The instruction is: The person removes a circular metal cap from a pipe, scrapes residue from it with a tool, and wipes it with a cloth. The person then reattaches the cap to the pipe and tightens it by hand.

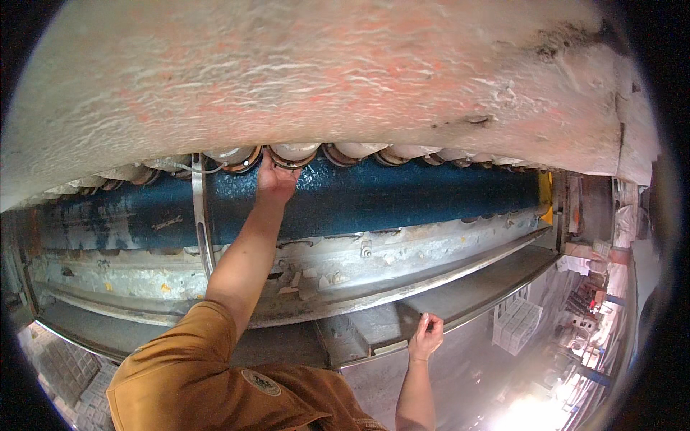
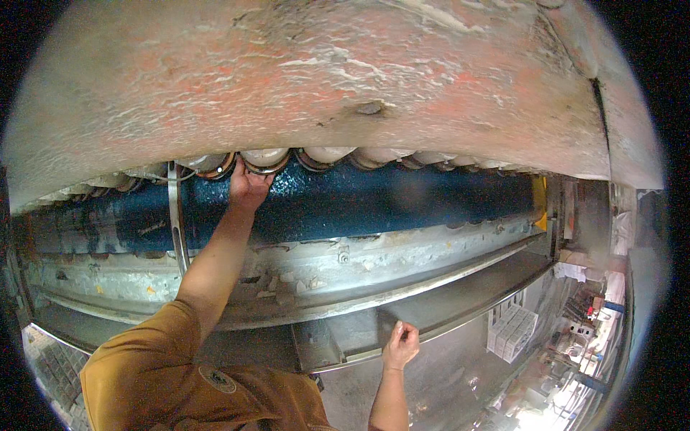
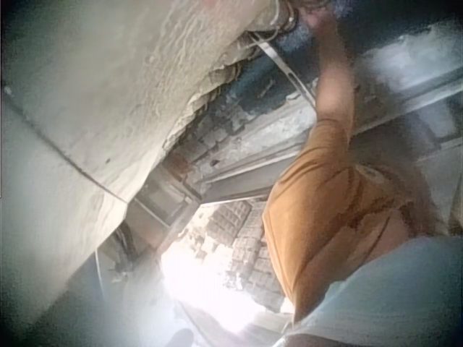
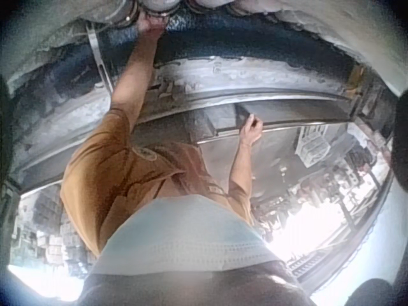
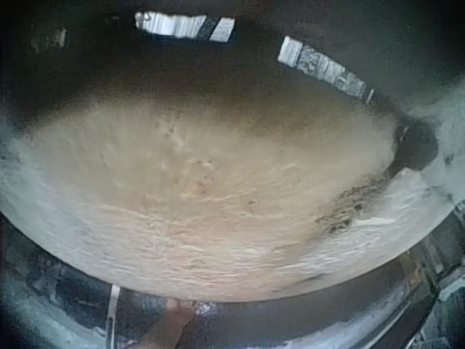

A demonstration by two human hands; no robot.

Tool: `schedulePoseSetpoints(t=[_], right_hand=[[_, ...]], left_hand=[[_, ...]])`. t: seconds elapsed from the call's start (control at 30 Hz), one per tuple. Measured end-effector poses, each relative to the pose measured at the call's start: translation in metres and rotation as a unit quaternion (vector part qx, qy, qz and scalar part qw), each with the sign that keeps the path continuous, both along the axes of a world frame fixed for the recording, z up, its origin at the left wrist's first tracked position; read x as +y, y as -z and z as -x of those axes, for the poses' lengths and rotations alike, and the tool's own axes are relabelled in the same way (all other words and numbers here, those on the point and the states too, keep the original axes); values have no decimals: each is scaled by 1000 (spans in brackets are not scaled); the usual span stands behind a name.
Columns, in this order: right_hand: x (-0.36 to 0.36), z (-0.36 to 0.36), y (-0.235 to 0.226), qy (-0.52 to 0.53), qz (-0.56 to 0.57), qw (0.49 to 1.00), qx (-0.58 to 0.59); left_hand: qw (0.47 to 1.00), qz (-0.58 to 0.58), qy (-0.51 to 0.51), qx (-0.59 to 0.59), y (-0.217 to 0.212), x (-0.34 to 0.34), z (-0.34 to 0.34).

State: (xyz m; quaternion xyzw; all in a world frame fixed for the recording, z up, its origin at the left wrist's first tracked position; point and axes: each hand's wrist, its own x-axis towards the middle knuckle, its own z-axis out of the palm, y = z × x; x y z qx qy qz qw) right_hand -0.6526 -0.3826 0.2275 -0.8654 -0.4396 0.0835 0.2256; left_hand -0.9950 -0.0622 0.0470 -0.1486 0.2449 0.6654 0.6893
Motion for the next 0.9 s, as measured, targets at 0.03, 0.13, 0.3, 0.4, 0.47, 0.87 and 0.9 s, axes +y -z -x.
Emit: schedulePoseSetpoints(t=[0.03, 0.13, 0.3, 0.4, 0.47, 0.87, 0.9], right_hand=[[0, 0, 0, 2, 0, 1000, 0], [-2, -2, 2, 6, -9, 1000, -1], [-5, -4, 5, 6, 8, 1000, -3], [-5, -6, 6, -31, -2, 999, 12], [8, 3, 6, -17, -4, 996, 85], [264, 209, 68, -335, -103, 903, 247], [279, 228, 78, -333, -113, 900, 257]], left_hand=[[1000, -1, 0, -8, 1, 1, 1], [1000, -4, -5, -29, -3, 4, 1], [999, -37, -15, -3, 5, 7, 6], [999, -31, 4, 10, 9, 8, 8], [999, 9, 2, 35, 13, 9, 10], [998, -18, 49, 45, 36, 12, 5], [995, -56, 71, 39, 54, 17, 19]])
